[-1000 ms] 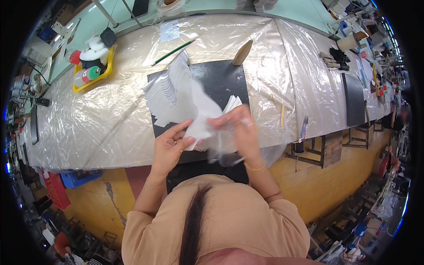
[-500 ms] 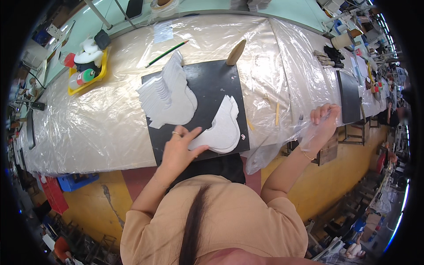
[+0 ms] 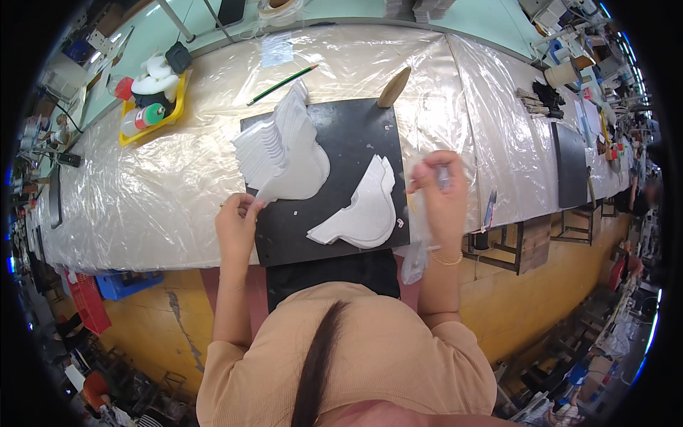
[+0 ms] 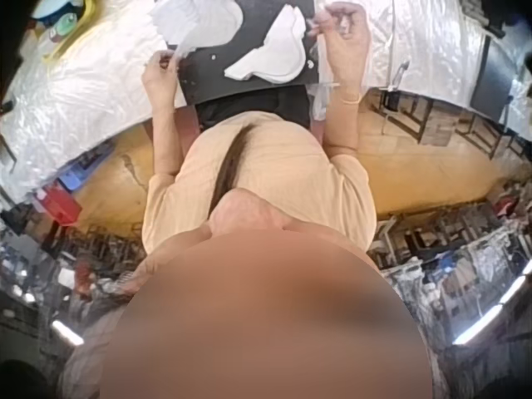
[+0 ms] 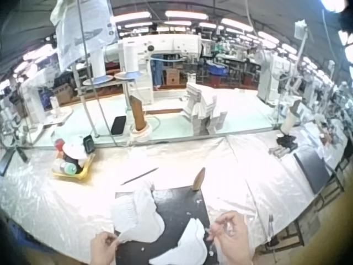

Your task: The person repeatedly picks white fabric pieces from a stack, wraps each one in a clear plastic sheet, and places the wrapped items into a pile. The process is repeated for many pieces throughout the clip.

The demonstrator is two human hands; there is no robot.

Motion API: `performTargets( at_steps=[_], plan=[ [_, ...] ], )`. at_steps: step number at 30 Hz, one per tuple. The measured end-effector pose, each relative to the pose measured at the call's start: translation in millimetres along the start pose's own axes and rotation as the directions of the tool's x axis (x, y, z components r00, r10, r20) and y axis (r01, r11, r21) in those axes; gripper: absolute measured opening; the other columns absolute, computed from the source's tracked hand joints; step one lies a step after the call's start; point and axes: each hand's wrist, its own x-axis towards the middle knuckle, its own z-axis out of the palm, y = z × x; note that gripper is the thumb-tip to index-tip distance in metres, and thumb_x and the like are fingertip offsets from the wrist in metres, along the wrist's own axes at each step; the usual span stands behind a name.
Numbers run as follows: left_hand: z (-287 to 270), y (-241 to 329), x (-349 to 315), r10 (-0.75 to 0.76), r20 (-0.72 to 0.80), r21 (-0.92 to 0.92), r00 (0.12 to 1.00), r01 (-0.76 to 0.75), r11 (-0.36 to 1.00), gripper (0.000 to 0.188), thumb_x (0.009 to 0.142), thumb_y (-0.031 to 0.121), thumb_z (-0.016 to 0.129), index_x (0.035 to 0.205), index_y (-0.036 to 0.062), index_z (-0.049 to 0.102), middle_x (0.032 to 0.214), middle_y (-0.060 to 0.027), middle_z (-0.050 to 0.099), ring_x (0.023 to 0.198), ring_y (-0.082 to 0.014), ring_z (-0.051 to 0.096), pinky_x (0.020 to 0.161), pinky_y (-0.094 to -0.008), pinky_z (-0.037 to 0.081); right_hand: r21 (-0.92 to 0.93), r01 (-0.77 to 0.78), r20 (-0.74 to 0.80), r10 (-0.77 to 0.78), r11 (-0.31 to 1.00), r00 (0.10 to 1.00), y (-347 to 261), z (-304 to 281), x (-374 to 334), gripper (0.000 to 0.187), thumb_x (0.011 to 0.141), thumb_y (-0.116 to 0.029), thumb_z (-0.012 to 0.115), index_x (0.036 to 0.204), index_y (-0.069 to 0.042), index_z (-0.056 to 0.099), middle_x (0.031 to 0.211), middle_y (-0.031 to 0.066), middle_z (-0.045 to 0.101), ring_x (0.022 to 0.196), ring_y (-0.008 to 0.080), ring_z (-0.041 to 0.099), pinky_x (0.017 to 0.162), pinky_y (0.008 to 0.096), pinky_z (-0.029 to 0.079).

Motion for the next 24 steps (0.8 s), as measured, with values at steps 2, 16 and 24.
performTargets(
  at_steps=[2,16,24],
  plan=[
    [-9,10,0,-0.140,0.224,-0.219,0.964,0.190,0.957,0.017,0.085,0.012,0.072,0.086,-0.0023,0.063,0.073,-0.0075,0.065,0.060,-0.0118,0.060,0.054,-0.0226,0.047,-0.042,-0.157,0.142,0.161,0.987,0.977,0,20,-11,0.015,0.089,-0.012,0.068,0.097,-0.005,0.058,0.082,0.0024,0.057,0.070,0.0091,0.055,0.060,0.0228,0.047],
    [20,45,-23,0.115,0.547,-0.728,0.829,0.403,0.554,0.015,0.094,0.005,0.059,0.103,-0.0062,0.060,0.091,-0.0139,0.067,0.081,-0.0190,0.069,0.074,-0.0289,0.059,-0.294,0.356,0.411,-0.218,0.887,0.885,18,71,-39,0.043,0.069,-0.029,0.083,0.096,-0.002,0.063,0.094,0.0105,0.063,0.081,0.0287,0.064,0.070,0.0345,0.052],
    [26,61,-33,0.210,0.430,-0.677,0.878,0.159,0.719,0.011,0.094,0.004,0.058,0.101,-0.0040,0.062,0.092,-0.0076,0.063,0.080,-0.0137,0.064,0.071,-0.0234,0.051,-0.272,0.308,0.407,-0.181,0.911,0.895,15,71,-43,0.044,0.069,-0.036,0.083,0.090,-0.003,0.063,0.087,0.0109,0.065,0.075,0.0282,0.065,0.065,0.0333,0.051]
  ],
)
